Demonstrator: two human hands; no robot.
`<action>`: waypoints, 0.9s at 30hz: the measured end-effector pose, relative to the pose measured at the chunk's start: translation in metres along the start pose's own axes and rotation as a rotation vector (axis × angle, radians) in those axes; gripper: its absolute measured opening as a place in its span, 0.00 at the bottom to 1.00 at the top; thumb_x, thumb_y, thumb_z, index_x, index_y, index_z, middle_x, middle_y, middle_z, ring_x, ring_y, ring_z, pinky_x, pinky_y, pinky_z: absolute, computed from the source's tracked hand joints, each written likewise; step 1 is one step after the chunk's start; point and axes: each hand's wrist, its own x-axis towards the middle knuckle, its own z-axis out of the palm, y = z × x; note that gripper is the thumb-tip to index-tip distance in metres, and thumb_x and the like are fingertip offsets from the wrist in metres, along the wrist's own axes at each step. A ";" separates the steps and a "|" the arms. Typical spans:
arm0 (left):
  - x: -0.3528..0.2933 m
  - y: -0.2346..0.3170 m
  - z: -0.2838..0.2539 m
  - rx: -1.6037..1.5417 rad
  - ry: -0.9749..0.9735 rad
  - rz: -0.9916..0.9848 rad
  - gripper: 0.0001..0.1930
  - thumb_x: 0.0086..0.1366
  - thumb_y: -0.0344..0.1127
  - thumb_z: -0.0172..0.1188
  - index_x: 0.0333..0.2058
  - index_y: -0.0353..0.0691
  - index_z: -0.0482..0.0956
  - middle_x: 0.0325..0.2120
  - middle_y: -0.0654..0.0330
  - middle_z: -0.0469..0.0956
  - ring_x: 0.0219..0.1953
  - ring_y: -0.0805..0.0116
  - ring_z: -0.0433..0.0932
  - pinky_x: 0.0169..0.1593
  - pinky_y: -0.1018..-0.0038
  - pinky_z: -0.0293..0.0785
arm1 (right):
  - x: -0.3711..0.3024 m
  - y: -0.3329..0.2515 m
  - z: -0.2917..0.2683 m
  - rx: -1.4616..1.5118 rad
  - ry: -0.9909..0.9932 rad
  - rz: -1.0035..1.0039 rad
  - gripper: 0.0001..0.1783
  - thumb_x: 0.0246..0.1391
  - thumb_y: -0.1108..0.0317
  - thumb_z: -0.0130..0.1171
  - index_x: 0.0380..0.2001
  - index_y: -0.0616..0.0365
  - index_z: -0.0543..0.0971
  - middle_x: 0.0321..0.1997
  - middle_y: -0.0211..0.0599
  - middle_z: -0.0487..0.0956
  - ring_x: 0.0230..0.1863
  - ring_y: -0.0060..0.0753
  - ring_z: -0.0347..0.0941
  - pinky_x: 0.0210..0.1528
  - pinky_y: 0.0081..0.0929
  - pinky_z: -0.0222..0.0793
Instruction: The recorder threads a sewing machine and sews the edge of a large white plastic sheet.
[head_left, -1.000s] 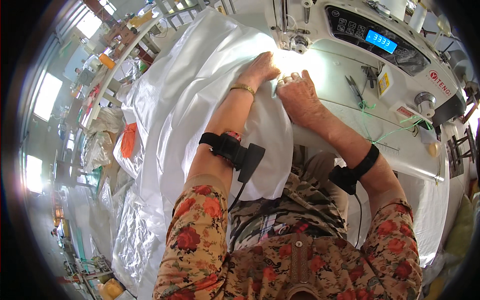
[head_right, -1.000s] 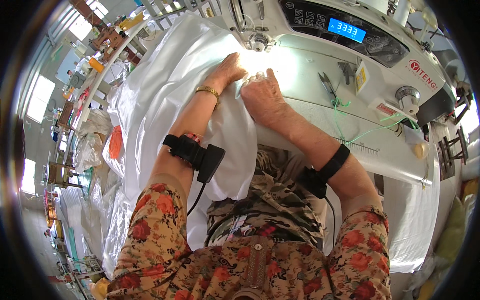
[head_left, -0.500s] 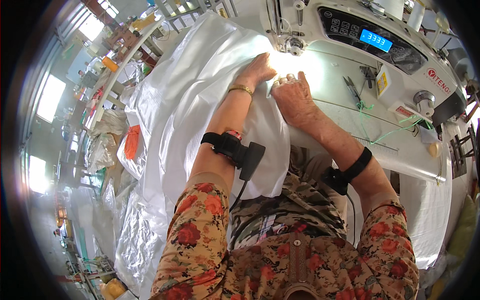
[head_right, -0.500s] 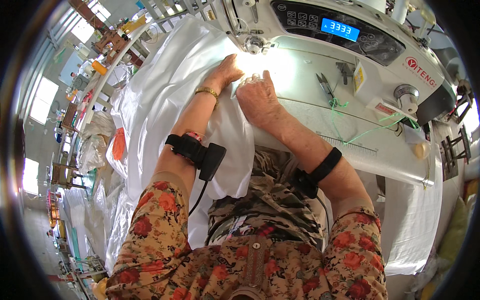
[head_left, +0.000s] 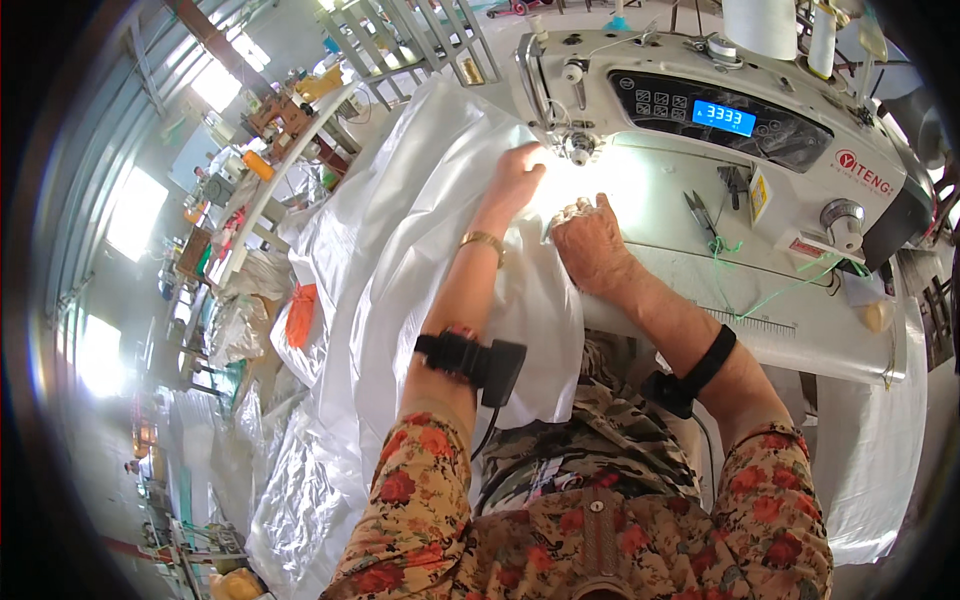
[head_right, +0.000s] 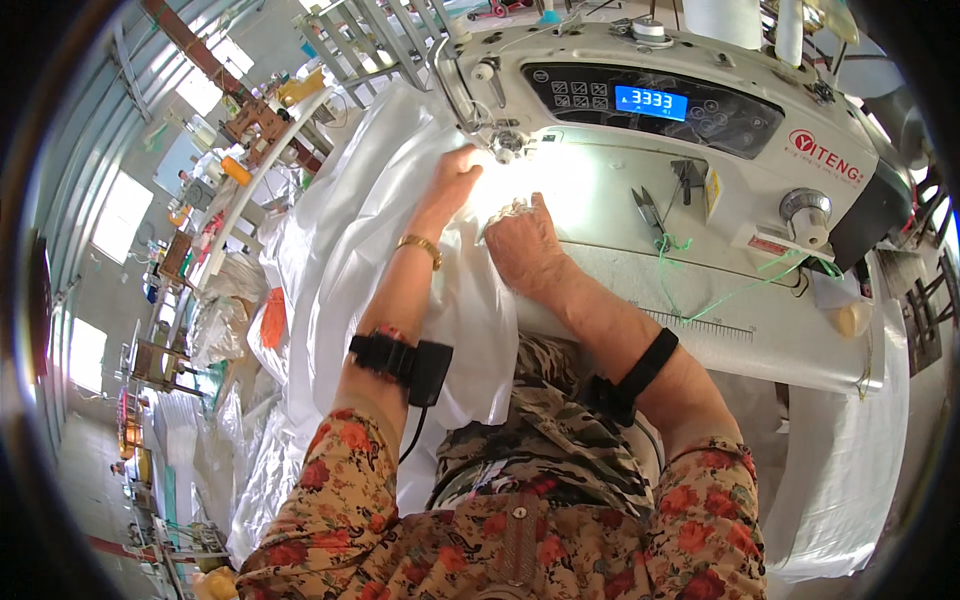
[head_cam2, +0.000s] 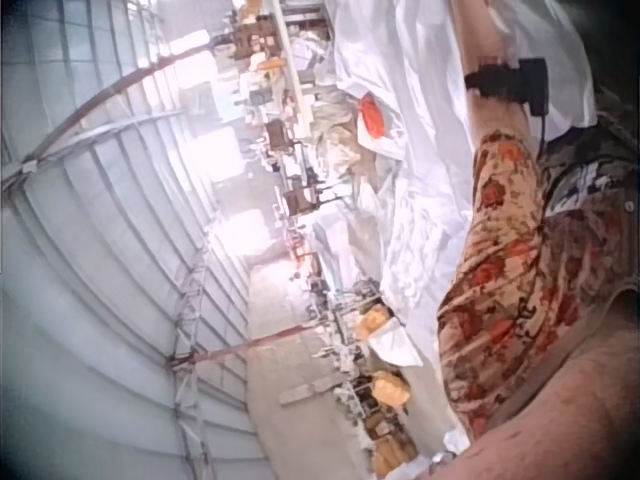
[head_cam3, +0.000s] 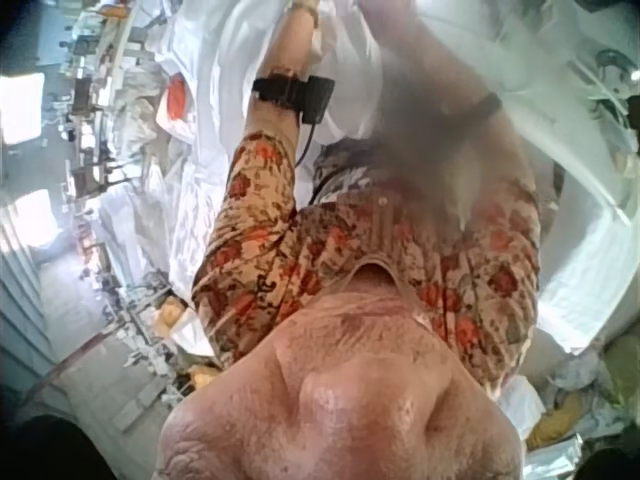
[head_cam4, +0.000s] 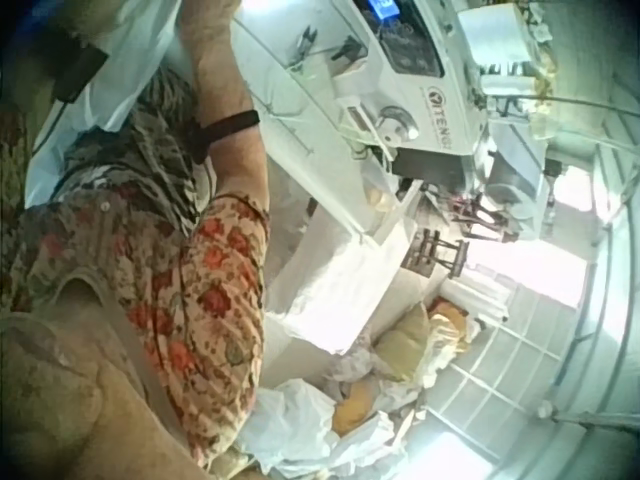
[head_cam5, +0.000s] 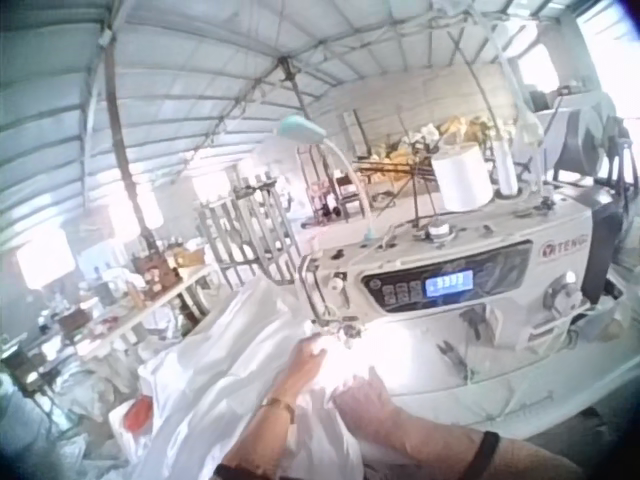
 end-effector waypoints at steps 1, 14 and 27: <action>-0.005 0.007 -0.008 -0.273 0.164 0.053 0.09 0.62 0.30 0.53 0.37 0.30 0.77 0.29 0.56 0.80 0.34 0.65 0.79 0.39 0.73 0.73 | 0.001 -0.003 0.000 0.012 0.012 -0.001 0.08 0.39 0.73 0.56 0.27 0.59 0.80 0.32 0.43 0.78 0.41 0.41 0.76 0.55 0.47 0.62; -0.034 0.085 -0.050 -0.441 0.313 0.114 0.07 0.59 0.30 0.59 0.34 0.33 0.77 0.29 0.64 0.78 0.29 0.76 0.75 0.35 0.79 0.71 | 0.003 -0.005 -0.009 0.129 -0.043 0.008 0.10 0.45 0.72 0.53 0.29 0.62 0.81 0.34 0.46 0.80 0.45 0.45 0.76 0.60 0.52 0.56; -0.027 0.087 -0.051 0.096 0.382 0.437 0.05 0.63 0.26 0.54 0.36 0.33 0.75 0.31 0.62 0.78 0.32 0.76 0.73 0.40 0.78 0.70 | 0.003 -0.005 -0.012 0.148 -0.048 0.015 0.09 0.42 0.73 0.55 0.28 0.64 0.80 0.34 0.50 0.79 0.44 0.45 0.76 0.59 0.50 0.61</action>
